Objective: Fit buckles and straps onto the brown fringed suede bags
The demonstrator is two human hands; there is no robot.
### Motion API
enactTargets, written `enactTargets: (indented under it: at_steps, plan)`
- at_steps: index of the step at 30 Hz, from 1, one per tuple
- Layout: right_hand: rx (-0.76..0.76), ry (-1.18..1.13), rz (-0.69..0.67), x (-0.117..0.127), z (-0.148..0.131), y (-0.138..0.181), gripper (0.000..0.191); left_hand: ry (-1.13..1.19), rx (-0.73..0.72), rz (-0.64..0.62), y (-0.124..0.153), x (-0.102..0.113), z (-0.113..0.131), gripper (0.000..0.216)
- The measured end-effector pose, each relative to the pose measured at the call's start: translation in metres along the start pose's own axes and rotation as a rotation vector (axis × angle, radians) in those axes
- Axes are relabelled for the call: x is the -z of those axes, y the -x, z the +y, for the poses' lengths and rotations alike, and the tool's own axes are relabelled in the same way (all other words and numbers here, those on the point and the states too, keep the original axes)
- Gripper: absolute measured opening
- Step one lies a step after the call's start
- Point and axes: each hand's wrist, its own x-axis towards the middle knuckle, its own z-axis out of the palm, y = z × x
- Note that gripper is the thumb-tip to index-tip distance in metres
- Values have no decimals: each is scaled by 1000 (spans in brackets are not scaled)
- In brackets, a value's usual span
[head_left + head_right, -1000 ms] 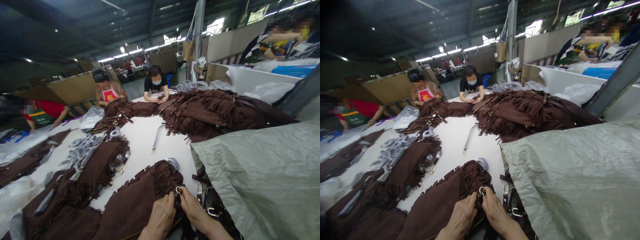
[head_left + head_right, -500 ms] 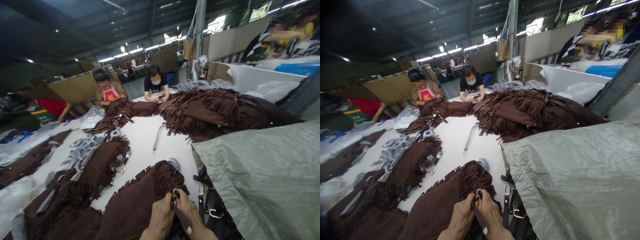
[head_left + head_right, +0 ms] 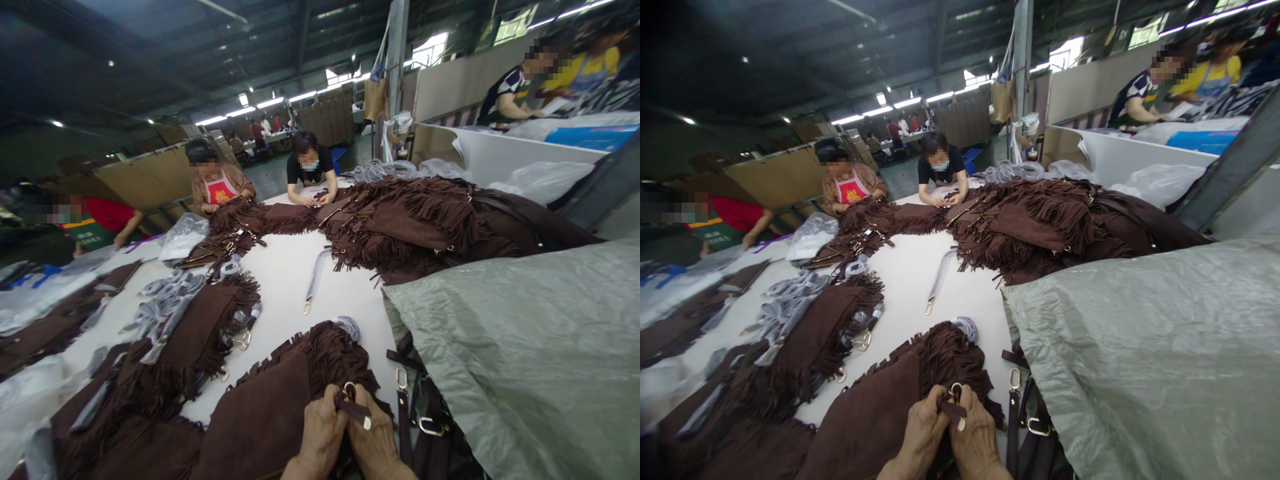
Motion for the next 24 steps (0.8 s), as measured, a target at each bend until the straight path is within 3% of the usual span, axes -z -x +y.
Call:
enactTargets:
  at_steps: [6, 13, 17, 20, 22, 24]
  plan:
    - [126, 115, 81, 2, 3, 2, 23, -12, -40, 49, 0, -7, -5, 8]
    - [37, 80, 15, -3, 4, 17, 17, -115, -299, 140, 5, -16, -11, 13]
    - [124, 99, 1, -1, 6, 26, 24, -59, -183, 169, 2, -14, -11, 13]
    - [20, -24, -268, 14, 10, 19, 21, 0, -220, 116, 2, -11, -17, 17]
    - [-134, -145, -506, 33, 13, 5, 16, 61, -316, 85, 6, -11, -26, 21]
    - [-337, -275, -640, 57, 14, -12, 16, 119, -418, 118, 7, -14, -36, 26]
